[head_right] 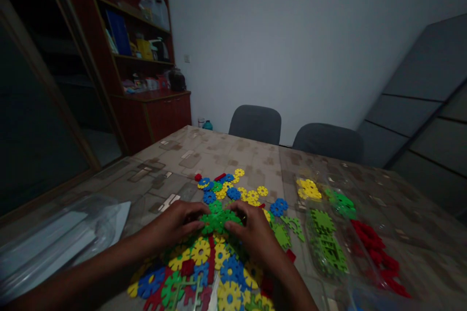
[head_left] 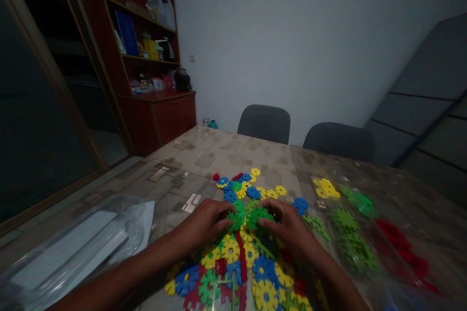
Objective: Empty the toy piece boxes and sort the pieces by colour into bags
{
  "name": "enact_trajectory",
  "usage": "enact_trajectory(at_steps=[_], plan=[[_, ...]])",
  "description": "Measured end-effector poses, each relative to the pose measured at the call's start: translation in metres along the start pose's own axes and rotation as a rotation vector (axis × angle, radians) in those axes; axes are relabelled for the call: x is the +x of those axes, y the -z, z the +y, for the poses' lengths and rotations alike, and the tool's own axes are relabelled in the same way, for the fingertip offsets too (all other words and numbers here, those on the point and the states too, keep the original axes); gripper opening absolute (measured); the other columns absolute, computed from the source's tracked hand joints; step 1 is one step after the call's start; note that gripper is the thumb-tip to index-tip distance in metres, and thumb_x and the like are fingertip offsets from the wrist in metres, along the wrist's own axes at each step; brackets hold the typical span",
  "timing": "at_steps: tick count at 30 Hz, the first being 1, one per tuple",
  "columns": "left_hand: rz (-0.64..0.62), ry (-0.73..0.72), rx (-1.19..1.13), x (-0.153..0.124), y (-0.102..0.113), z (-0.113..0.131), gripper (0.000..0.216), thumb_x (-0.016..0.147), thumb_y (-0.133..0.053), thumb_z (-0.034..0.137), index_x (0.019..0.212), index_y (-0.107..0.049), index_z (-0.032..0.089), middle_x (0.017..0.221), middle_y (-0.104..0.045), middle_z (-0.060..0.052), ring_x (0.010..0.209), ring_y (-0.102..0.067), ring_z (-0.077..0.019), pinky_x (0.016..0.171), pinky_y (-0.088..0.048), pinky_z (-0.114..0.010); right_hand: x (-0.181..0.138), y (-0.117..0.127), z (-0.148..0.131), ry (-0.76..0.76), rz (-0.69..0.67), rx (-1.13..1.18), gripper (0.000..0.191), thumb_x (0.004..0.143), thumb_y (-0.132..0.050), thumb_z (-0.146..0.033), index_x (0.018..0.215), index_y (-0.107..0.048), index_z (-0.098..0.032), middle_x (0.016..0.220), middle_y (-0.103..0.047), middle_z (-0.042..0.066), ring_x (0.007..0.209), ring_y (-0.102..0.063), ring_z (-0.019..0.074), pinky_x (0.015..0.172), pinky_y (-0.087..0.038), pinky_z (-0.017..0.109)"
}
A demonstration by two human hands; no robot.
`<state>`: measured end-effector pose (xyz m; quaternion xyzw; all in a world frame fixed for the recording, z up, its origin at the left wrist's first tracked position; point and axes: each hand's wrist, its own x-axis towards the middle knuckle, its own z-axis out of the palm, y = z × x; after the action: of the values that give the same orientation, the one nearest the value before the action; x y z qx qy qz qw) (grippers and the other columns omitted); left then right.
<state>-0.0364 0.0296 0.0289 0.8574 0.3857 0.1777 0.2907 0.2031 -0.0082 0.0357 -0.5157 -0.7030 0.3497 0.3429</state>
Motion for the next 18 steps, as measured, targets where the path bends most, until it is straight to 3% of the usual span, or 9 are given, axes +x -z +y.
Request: enact_trajectory(at_steps=[5, 10, 14, 18], plan=[[0.016, -0.007, -0.259, -0.004, -0.006, 0.005, 0.017, 0.079, -0.058, 0.014, 0.094, -0.062, 0.019, 0.072, -0.059, 0.004, 0.066, -0.056, -0.0139, 0.059, -0.036, -0.021, -0.005, -0.018, -0.012, 0.029, -0.047, 0.073, 0.018, 0.078, -0.063, -0.022, 0.096, -0.066, -0.019, 0.087, -0.067, 0.0, 0.081, -0.059, 0.0187, 0.071, -0.042, 0.027], [-0.024, -0.018, -0.398, -0.005, -0.003, 0.01, 0.018, 0.079, -0.06, 0.017, 0.097, -0.058, 0.02, 0.073, -0.059, 0.005, 0.066, -0.057, -0.0137, 0.058, -0.039, -0.021, -0.009, -0.015, -0.024, 0.042, -0.017, 0.003, 0.017, 0.077, -0.064, -0.012, 0.092, -0.065, -0.02, 0.082, -0.066, -0.002, 0.077, -0.059, 0.0169, 0.067, -0.04, 0.025], [-0.012, -0.066, -0.347, -0.002, 0.0, 0.009, 0.021, 0.088, -0.059, 0.025, 0.109, -0.058, 0.021, 0.092, -0.069, 0.0, 0.076, -0.062, -0.0154, 0.066, -0.046, -0.023, -0.019, 0.007, -0.043, 0.048, 0.056, -0.255, 0.021, 0.081, -0.063, -0.011, 0.099, -0.066, -0.021, 0.095, -0.072, 0.003, 0.088, -0.064, 0.0207, 0.077, -0.044, 0.03], [0.014, -0.099, -0.194, -0.001, 0.001, 0.004, 0.016, 0.092, -0.055, 0.027, 0.104, -0.063, 0.021, 0.097, -0.07, -0.001, 0.078, -0.063, -0.0159, 0.066, -0.045, -0.024, -0.028, 0.056, -0.051, 0.025, 0.152, -0.423, 0.018, 0.086, -0.059, -0.023, 0.103, -0.066, -0.023, 0.096, -0.074, 0.005, 0.086, -0.067, 0.0235, 0.076, -0.046, 0.033]])
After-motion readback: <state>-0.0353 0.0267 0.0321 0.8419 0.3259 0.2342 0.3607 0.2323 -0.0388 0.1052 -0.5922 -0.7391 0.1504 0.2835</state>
